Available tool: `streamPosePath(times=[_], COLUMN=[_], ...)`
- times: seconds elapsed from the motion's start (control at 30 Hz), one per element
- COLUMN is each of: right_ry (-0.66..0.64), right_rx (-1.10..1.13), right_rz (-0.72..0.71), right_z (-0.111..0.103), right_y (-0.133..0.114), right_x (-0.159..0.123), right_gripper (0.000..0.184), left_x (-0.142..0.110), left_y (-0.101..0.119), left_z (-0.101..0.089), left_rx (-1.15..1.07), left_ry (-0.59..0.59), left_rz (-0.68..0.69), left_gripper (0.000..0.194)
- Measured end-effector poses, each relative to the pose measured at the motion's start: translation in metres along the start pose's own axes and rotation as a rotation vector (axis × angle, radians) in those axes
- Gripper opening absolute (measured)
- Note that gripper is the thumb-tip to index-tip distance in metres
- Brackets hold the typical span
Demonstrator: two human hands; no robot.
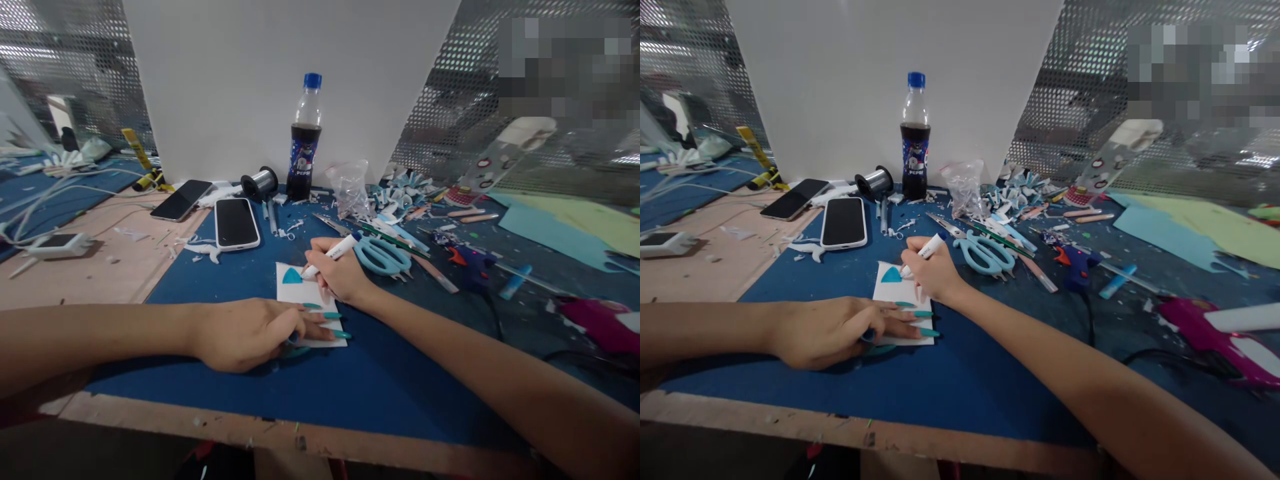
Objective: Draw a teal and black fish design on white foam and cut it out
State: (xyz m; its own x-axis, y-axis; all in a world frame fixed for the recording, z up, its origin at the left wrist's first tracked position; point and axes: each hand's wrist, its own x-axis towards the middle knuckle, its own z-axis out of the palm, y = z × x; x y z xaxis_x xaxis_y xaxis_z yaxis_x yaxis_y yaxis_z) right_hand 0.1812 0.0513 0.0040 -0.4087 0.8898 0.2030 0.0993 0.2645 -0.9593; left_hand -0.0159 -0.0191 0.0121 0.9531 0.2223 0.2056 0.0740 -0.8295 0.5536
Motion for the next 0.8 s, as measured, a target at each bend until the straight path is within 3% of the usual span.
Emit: streamPosePath(times=[0.3,0.5,0.8], right_ry=[-0.006,-0.018,0.007], right_rx=[-0.016,-0.017,-0.02], right_rz=[-0.011,0.008,0.007], right_z=[-0.0014,-0.002,-0.0007], right_y=[0.0007,-0.0017,0.0011], right_x=[-0.0003,-0.0013,-0.0005], right_gripper=[0.035,0.037,0.037], left_x=[-0.001,-0.0004,-0.0015], left_y=[-0.0015,-0.0024,-0.0033], left_z=[0.0003,0.0007,0.0011], left_rx=[0.002,0.006,0.021], left_ry=[-0.009,-0.004,0.0], left_rz=[0.011,0.02,0.042], left_gripper=[0.042,0.035,0.058])
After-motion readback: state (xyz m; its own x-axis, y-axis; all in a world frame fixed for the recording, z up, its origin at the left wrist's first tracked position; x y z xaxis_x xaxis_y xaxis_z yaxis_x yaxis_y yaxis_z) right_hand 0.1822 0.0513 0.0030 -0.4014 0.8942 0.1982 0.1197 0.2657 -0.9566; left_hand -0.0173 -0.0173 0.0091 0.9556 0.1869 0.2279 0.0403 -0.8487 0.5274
